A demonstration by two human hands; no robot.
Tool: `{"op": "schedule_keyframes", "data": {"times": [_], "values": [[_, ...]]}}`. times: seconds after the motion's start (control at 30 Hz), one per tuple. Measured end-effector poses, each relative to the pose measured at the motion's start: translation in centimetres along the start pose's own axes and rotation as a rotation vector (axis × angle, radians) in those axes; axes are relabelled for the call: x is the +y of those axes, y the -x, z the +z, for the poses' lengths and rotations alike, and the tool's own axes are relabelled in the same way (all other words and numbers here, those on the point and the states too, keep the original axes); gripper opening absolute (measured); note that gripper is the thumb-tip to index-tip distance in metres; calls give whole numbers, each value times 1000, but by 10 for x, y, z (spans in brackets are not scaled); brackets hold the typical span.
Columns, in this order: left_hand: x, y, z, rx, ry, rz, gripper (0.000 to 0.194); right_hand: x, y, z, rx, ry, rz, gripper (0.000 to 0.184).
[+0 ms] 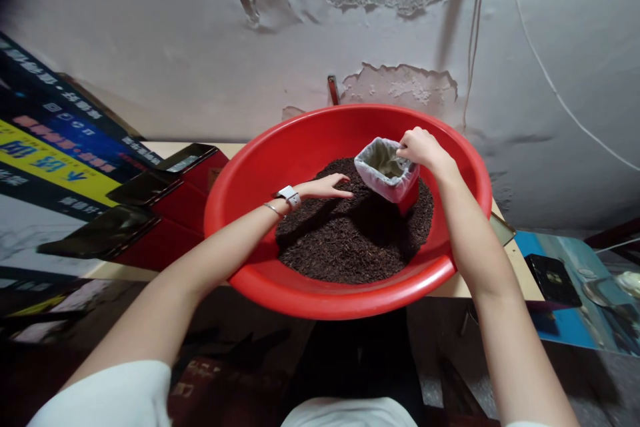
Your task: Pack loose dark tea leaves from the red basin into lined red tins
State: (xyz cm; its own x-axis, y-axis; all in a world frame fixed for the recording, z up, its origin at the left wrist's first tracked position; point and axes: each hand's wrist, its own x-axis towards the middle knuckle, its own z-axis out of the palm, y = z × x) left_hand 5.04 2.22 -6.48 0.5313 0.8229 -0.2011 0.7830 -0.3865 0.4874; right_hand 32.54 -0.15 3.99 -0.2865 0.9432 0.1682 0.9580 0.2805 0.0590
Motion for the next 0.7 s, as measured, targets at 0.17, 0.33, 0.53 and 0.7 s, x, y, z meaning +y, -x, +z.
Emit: {"op": "schedule_keyframes", "data": {"times": [0.17,0.33,0.53,0.7], "values": [[-1,-2,27,21,-233,-201,51,-9,3,-3,-30,39,-35,21],[11,-8,49,31,-244,-234,56,-22,3,-4,-77,2,-99,18],[0,-7,34,-219,-240,-165,92,-33,6,-6,-105,-17,-117,17],[-8,-4,32,-377,-270,-125,134,-42,11,-12,-281,-108,-58,19]]}}
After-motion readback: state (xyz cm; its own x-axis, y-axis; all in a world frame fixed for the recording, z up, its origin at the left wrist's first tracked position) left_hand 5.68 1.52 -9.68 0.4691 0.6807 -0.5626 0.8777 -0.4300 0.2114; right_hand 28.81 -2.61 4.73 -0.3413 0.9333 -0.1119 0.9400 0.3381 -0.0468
